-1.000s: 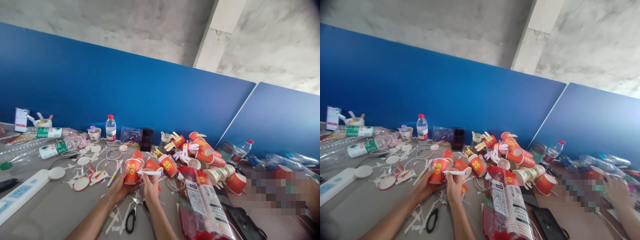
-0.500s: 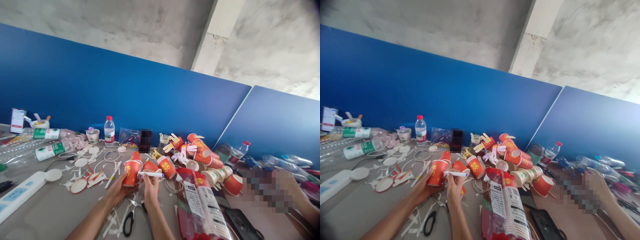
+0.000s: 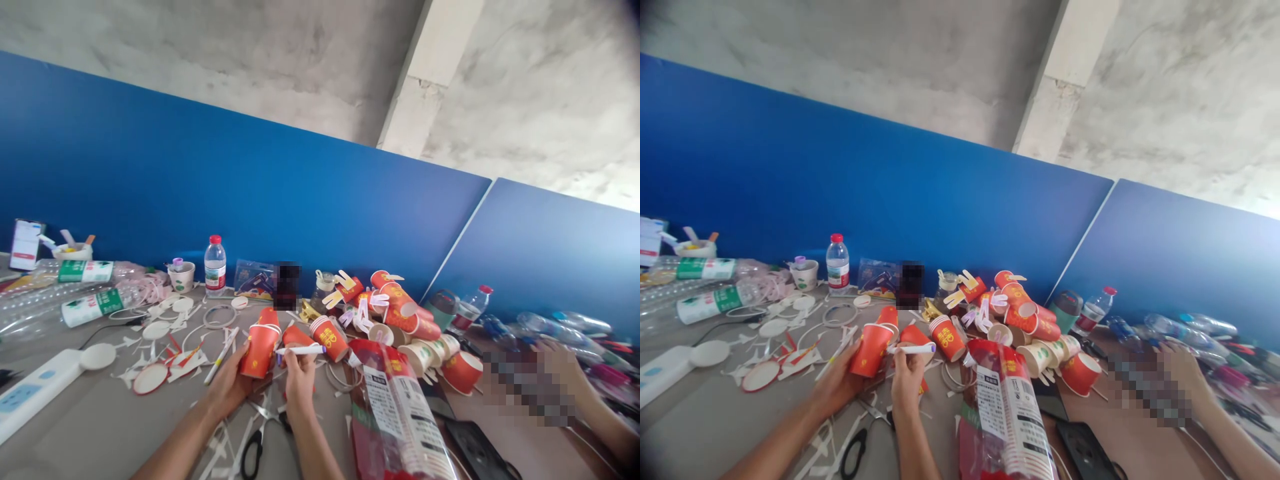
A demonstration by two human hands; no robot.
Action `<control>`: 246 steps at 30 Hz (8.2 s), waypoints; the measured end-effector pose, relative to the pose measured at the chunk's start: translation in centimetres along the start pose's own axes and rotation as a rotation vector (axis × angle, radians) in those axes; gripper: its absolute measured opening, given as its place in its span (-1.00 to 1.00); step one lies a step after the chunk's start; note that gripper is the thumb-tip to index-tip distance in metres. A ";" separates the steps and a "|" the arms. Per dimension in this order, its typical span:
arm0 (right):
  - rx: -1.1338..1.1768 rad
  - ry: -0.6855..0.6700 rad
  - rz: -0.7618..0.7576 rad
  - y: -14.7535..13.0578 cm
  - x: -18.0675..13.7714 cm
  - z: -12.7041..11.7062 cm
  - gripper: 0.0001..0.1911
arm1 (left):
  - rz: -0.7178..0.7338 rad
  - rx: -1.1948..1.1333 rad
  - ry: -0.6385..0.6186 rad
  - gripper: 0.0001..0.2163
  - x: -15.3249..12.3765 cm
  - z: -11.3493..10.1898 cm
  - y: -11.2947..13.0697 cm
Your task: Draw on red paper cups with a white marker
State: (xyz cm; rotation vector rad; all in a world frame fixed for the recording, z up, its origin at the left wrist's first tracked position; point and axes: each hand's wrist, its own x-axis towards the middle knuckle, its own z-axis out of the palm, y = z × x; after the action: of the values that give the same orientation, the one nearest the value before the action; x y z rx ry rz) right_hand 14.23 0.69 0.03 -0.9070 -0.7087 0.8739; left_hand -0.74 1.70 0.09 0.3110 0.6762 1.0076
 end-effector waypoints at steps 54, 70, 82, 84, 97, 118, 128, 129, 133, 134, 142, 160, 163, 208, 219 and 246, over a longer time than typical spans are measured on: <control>-0.050 -0.133 -0.009 -2.6 -1.3 0.4 -0.51 | 0.096 -0.067 0.020 -0.63 -0.9 1.3 -0.3; -0.062 -0.098 -0.065 -2.0 -1.2 0.7 -0.49 | 0.024 -0.032 0.022 -0.57 0.9 -0.3 -0.4; -0.059 -0.158 -0.063 -2.4 -1.5 0.7 -0.51 | 0.076 -0.023 -0.004 -0.60 0.4 0.0 -0.6; -0.054 -0.165 -0.042 -2.2 -1.5 0.7 -0.51 | 0.067 -0.006 0.013 -0.61 0.3 0.3 -0.4; -0.046 -0.072 -0.014 -1.8 -0.9 0.2 -0.58 | 0.032 0.011 0.054 -0.55 0.2 0.4 -0.4; -0.017 -0.024 -0.011 0.5 -0.1 -0.2 -0.65 | 0.036 0.024 0.004 -0.66 0.5 0.0 -0.3; -0.021 -0.128 0.032 -0.3 -1.0 -0.3 -0.70 | 0.088 0.104 -0.067 -0.71 1.0 -0.7 -1.1; -0.023 -0.130 0.037 -0.2 -1.1 -0.2 -0.70 | 0.087 0.109 -0.073 -0.72 1.2 -0.9 -1.1; -0.023 -0.135 0.038 0.0 -1.0 0.0 -0.70 | 0.052 0.094 -0.096 -0.74 1.9 -1.6 -1.1; -0.024 -0.138 0.032 0.0 -0.9 0.0 -0.69 | 0.047 0.086 -0.098 -0.72 2.0 -1.7 -1.0; -0.052 -0.042 -0.077 -0.5 -0.3 -0.4 -0.66 | 0.022 0.139 -0.053 -0.65 1.7 -1.6 -0.7; -0.038 -0.046 0.020 -0.3 -0.5 0.1 -0.63 | 0.033 0.060 -0.020 -0.68 1.0 -0.5 -0.6; -0.036 0.010 -0.011 -0.7 -0.5 0.1 -0.60 | -0.002 0.056 -0.018 -0.66 0.9 -0.4 -0.6; -0.056 -0.061 -0.051 -1.1 -0.6 0.0 -0.51 | 0.006 0.035 -0.040 -0.63 1.0 -0.7 -0.6; -0.047 -0.104 -0.048 0.0 -0.5 0.3 -0.54 | 0.033 0.025 -0.065 -0.71 0.9 -0.7 -0.4; -0.062 -0.009 -0.081 -0.7 -0.7 0.1 -0.50 | -0.003 0.024 -0.068 -0.58 1.1 -0.9 -0.5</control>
State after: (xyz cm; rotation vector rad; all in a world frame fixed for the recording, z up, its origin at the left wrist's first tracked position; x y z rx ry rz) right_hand 14.04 -0.12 0.61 -0.9234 -0.7781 0.7881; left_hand -0.57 2.37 -1.29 0.3634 0.6277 0.9820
